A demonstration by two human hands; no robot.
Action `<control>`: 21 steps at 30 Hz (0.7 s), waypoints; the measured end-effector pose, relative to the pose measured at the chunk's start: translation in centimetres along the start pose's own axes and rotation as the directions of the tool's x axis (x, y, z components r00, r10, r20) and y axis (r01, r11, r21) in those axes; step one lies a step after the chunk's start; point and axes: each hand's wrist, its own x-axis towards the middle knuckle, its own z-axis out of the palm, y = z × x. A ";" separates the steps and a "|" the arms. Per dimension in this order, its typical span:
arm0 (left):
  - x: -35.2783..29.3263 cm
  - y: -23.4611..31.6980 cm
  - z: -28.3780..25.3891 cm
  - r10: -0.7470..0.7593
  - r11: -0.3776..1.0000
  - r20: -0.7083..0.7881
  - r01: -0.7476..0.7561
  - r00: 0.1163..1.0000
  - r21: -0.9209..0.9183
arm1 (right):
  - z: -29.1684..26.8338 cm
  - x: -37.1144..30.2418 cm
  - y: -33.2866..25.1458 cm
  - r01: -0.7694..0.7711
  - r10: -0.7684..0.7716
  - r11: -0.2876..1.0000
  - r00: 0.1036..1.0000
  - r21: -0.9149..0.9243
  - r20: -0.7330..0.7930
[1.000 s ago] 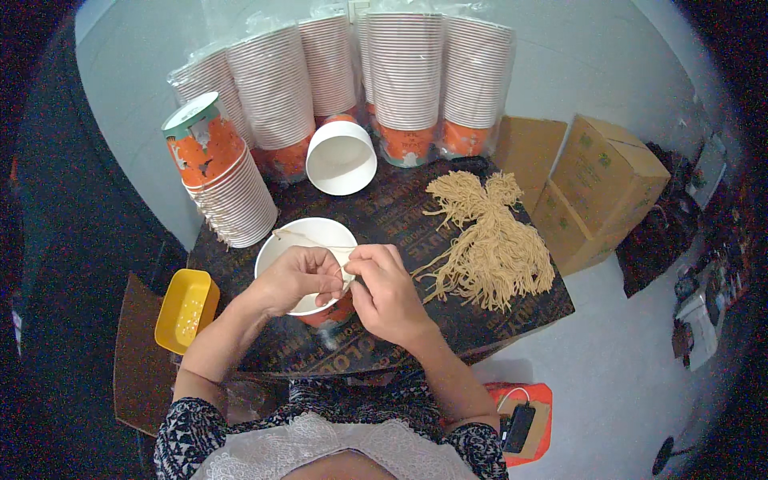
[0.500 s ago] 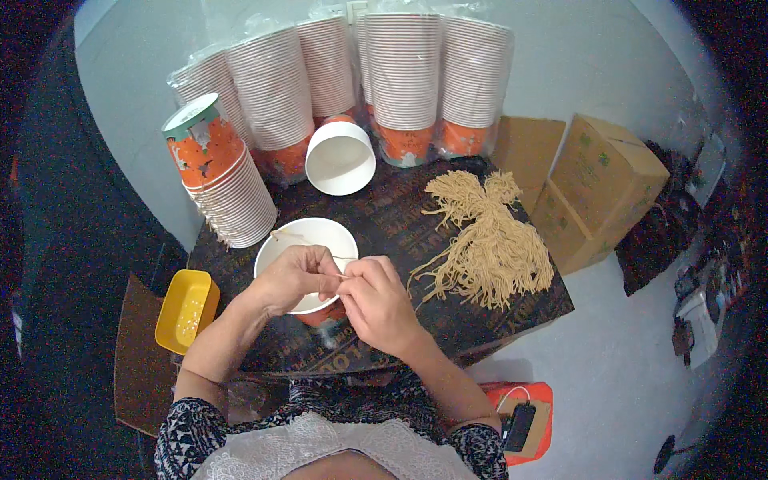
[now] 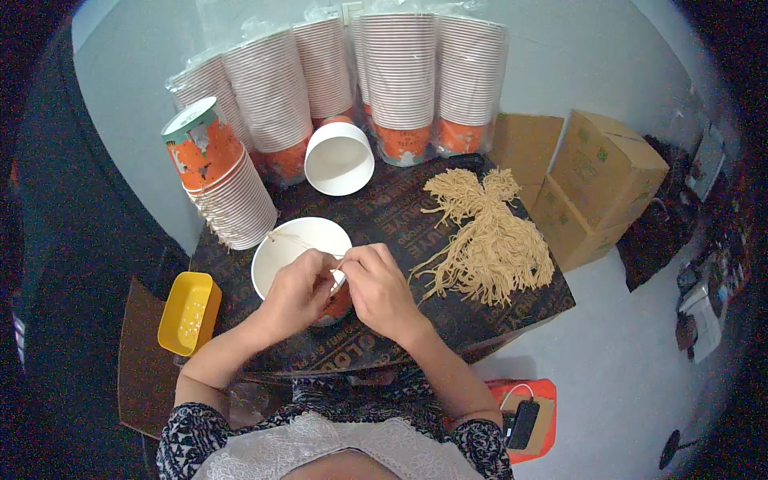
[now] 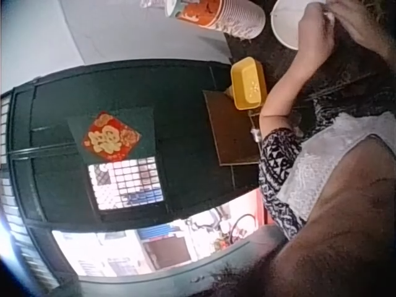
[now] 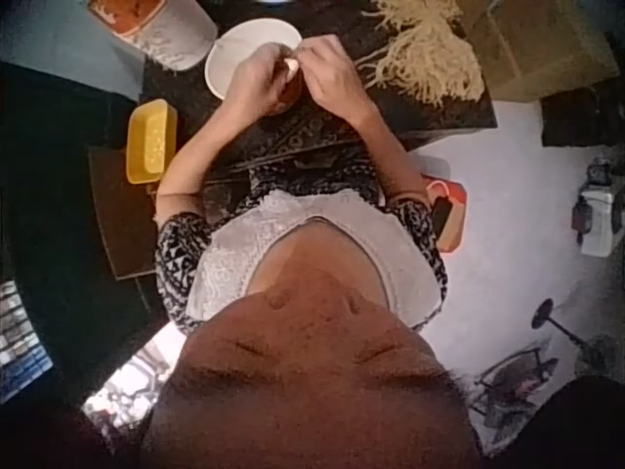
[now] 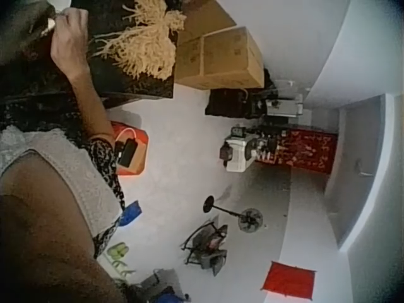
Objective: Manually attaching string handles to paper buckets at a workstation.
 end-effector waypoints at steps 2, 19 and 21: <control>-0.4 -0.1 0.2 0.081 0.986 -0.056 -0.072 0.995 0.149 | 0.1 0.3 -0.2 -0.008 0.008 1.000 1.000 0.026 -0.003; -1.7 -1.6 1.0 0.252 0.876 -0.071 -0.196 0.965 0.441 | 0.0 0.2 0.4 -0.176 0.134 0.932 0.980 0.317 0.148; -1.6 -1.1 0.4 0.187 0.921 -0.058 -0.154 0.981 0.358 | 0.4 0.0 0.0 -0.106 0.110 0.942 0.994 0.320 0.006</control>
